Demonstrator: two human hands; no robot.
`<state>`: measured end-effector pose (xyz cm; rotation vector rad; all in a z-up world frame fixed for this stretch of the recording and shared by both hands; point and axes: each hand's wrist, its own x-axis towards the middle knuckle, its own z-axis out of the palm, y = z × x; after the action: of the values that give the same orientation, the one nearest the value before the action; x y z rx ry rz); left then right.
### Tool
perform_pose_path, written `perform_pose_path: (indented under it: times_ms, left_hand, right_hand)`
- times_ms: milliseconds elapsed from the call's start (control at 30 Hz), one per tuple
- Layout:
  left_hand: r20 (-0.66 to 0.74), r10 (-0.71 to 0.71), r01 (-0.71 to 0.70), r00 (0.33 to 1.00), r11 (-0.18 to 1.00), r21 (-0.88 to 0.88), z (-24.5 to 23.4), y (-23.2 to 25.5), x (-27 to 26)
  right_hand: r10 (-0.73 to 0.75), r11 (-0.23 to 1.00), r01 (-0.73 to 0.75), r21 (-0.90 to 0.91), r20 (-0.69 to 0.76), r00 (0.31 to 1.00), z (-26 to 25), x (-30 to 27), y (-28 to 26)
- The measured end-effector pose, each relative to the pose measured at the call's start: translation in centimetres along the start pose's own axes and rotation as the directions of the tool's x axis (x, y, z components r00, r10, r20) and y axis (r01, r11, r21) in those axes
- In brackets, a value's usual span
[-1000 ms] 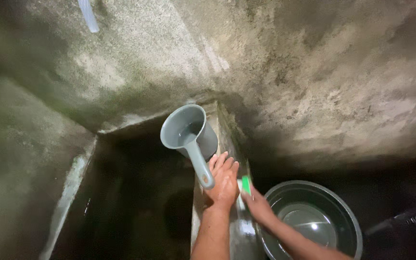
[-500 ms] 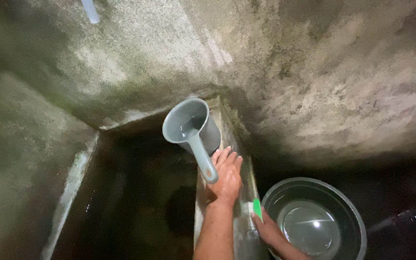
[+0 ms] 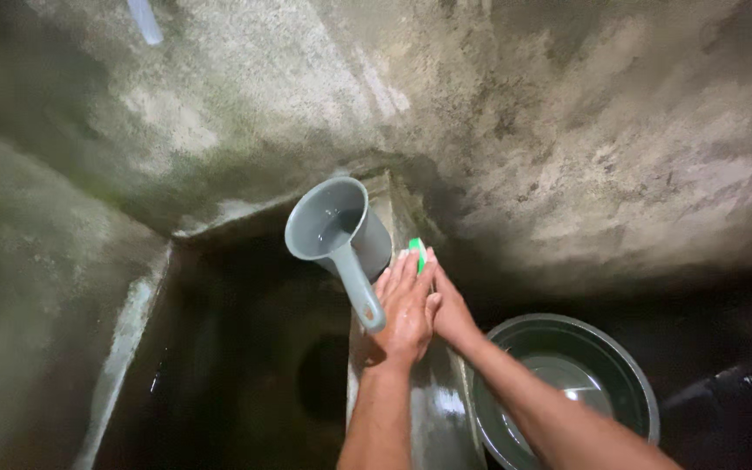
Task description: The person scrubs a concrete ledge with a green and white brush while repeatedly pouring water from a gray plastic jug to rinse the area. The person also uses their hand to wipe the ledge during the process.
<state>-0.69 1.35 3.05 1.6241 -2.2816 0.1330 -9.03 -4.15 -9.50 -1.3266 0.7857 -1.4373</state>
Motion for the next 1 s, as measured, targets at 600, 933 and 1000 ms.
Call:
perform_pose_path:
  times_ms: [600,933,1000]
  left_hand:
    - [-0.038,-0.238,0.241,0.970,0.960,0.143,-0.5,2.5,-6.4]
    - [-0.046,-0.342,0.345,0.939,0.928,0.138,-2.2,3.4,-6.1]
    - [-0.058,-0.329,0.334,0.943,0.928,0.166,-2.5,3.6,-6.1]
  right_hand:
    - [0.418,0.849,-0.405,-0.339,-0.038,0.908,-0.2,-1.7,-0.8]
    - [0.142,0.969,-0.137,-0.203,0.009,0.990,0.4,-12.6,-4.7]
    - [0.168,0.952,-0.168,-0.256,-0.021,0.985,0.6,-9.2,-4.0]
